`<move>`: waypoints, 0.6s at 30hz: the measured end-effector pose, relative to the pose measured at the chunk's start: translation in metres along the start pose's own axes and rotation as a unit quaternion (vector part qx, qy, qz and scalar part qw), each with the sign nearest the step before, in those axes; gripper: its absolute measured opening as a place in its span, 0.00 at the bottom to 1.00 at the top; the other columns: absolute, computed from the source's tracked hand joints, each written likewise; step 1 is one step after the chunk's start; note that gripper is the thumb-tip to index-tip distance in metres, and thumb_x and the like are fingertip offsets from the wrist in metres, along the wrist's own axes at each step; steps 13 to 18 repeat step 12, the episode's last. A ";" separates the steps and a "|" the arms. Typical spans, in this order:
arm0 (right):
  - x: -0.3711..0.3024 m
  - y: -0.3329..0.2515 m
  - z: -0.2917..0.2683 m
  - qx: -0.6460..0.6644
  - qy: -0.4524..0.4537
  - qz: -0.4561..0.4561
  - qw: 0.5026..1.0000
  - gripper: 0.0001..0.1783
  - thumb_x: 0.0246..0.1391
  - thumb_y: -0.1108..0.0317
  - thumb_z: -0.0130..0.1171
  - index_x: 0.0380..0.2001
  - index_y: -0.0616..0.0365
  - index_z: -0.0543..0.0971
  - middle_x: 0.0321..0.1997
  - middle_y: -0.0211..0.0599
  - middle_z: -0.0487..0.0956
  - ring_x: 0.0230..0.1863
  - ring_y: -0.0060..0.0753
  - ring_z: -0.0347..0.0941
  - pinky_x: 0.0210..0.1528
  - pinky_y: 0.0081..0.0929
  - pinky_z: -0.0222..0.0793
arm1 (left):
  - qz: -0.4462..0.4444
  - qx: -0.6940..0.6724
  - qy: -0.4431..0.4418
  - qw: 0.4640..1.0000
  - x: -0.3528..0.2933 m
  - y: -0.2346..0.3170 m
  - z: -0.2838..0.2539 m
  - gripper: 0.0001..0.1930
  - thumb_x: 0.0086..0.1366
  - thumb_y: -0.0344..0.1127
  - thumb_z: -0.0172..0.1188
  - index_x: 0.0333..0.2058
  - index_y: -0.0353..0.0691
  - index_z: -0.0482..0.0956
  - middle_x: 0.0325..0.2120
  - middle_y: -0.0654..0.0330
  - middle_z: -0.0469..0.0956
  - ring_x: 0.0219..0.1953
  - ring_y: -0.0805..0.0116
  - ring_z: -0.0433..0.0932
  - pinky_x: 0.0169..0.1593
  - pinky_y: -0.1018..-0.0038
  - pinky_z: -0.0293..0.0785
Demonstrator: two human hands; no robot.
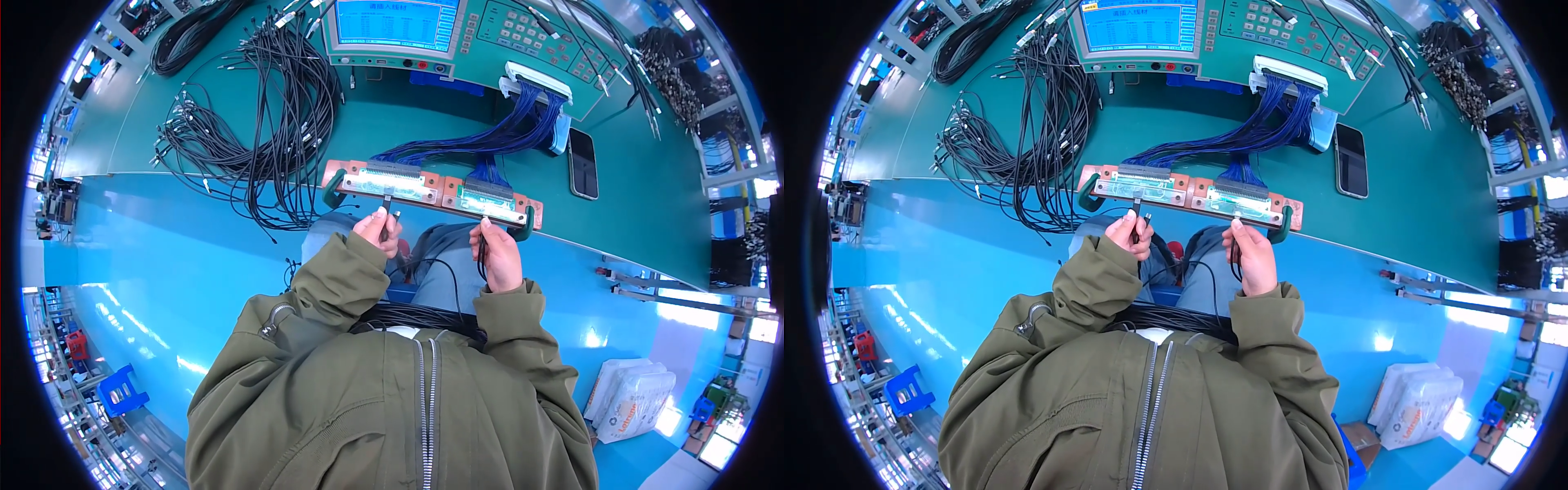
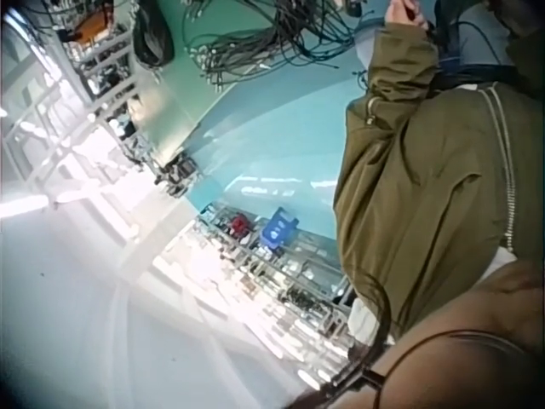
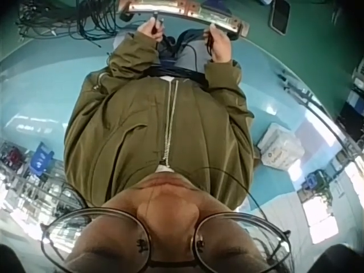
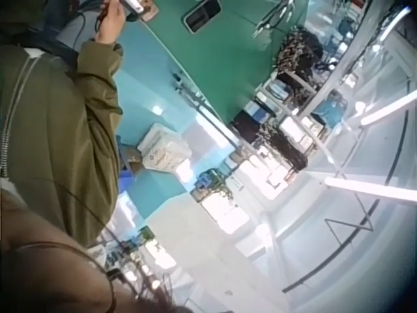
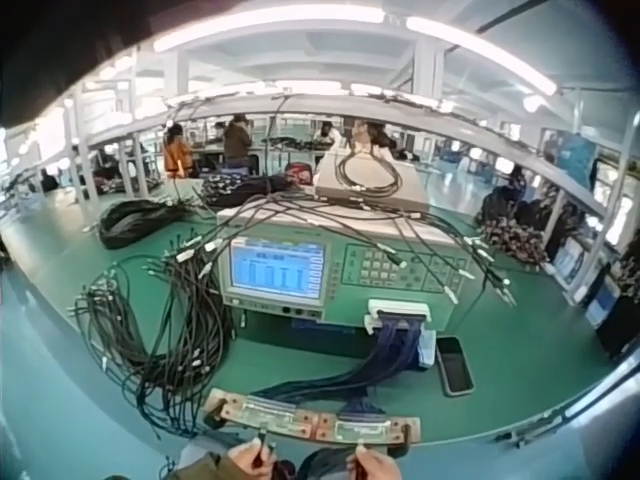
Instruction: The person connects wire harnesses to a circuit board by hand for testing.
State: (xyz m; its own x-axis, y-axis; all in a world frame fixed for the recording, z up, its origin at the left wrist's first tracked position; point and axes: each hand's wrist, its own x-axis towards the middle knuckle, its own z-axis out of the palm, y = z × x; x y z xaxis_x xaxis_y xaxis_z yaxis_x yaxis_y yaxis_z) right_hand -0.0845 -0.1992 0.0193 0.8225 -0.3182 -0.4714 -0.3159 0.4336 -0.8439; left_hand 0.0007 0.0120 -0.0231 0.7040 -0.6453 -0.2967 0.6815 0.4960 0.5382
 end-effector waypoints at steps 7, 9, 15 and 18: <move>-0.001 -0.002 -0.001 -0.034 0.009 -0.008 0.999 0.15 0.53 0.59 0.46 0.24 0.61 0.73 0.21 0.31 0.69 0.19 0.18 0.61 0.22 0.13 0.57 | -0.001 -0.012 0.018 1.000 0.002 0.003 0.002 0.15 0.63 0.43 0.41 0.21 0.42 0.65 0.18 0.62 0.63 0.10 0.81 0.51 0.13 0.84 0.46; -0.001 0.000 -0.002 -0.046 0.009 -0.010 0.999 0.15 0.53 0.59 0.46 0.25 0.61 0.73 0.21 0.31 0.69 0.19 0.18 0.61 0.22 0.13 0.57 | -0.001 -0.025 0.022 0.999 0.001 0.005 0.003 0.14 0.63 0.42 0.41 0.21 0.42 0.65 0.18 0.61 0.63 0.10 0.81 0.52 0.13 0.84 0.47; 0.001 0.013 -0.016 -0.061 -0.001 -0.023 0.998 0.15 0.52 0.58 0.48 0.28 0.61 0.72 0.22 0.32 0.70 0.20 0.19 0.63 0.23 0.13 0.59 | 0.005 0.099 0.066 0.993 0.001 0.008 0.004 0.16 0.62 0.47 0.42 0.23 0.42 0.66 0.20 0.60 0.64 0.11 0.79 0.53 0.13 0.83 0.48; 0.001 0.013 -0.016 -0.061 -0.001 -0.023 0.998 0.15 0.52 0.58 0.48 0.28 0.61 0.72 0.22 0.32 0.70 0.20 0.19 0.63 0.23 0.13 0.59 | 0.005 0.099 0.066 0.993 0.001 0.008 0.004 0.16 0.62 0.47 0.42 0.23 0.42 0.66 0.20 0.60 0.64 0.11 0.79 0.53 0.13 0.83 0.48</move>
